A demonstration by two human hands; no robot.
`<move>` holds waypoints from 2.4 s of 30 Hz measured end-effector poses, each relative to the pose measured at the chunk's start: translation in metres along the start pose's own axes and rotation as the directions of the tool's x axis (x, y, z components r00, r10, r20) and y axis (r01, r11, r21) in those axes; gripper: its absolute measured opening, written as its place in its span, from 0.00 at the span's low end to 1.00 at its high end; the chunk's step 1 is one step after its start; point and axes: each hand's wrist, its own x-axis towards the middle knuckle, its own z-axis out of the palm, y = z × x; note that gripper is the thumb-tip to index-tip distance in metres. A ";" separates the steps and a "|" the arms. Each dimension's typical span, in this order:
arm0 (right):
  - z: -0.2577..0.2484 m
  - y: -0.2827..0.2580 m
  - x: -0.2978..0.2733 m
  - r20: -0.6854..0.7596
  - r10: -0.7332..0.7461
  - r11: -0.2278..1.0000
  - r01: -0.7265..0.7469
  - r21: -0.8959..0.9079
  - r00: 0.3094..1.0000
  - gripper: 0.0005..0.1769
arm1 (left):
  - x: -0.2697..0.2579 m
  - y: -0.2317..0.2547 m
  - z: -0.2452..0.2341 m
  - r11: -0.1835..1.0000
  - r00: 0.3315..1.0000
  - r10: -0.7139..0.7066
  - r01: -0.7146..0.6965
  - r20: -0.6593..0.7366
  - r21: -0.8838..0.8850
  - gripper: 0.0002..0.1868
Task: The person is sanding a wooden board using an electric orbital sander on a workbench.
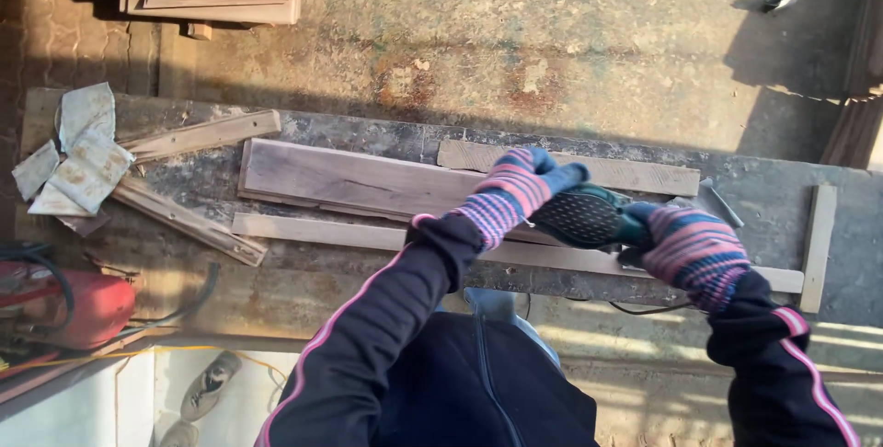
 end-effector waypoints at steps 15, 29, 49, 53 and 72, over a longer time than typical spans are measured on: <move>-0.010 -0.024 0.063 -0.003 -0.129 0.991 0.129 -0.024 0.992 0.26 | -0.031 0.014 0.007 0.995 0.995 -0.035 0.043 -0.099 0.088 0.34; 0.022 -0.072 0.220 -0.042 -0.302 0.948 0.296 -0.117 0.952 0.26 | -0.026 -0.037 -0.041 1.000 0.983 -0.011 0.011 -0.183 -0.001 0.34; 0.019 -0.155 0.221 -0.037 -0.310 0.937 0.298 -0.185 0.950 0.26 | -0.058 -0.099 -0.153 0.995 0.964 -0.092 0.081 -0.249 -0.054 0.35; 0.028 -0.169 0.224 -0.036 -0.298 0.939 0.287 -0.188 0.954 0.26 | -0.071 -0.107 -0.177 0.996 0.961 -0.087 0.082 -0.263 -0.029 0.35; -0.009 -0.322 0.077 -0.025 -0.188 0.973 0.182 -0.145 0.982 0.26 | -0.080 -0.176 -0.277 0.985 0.932 -0.168 0.171 -0.322 -0.019 0.37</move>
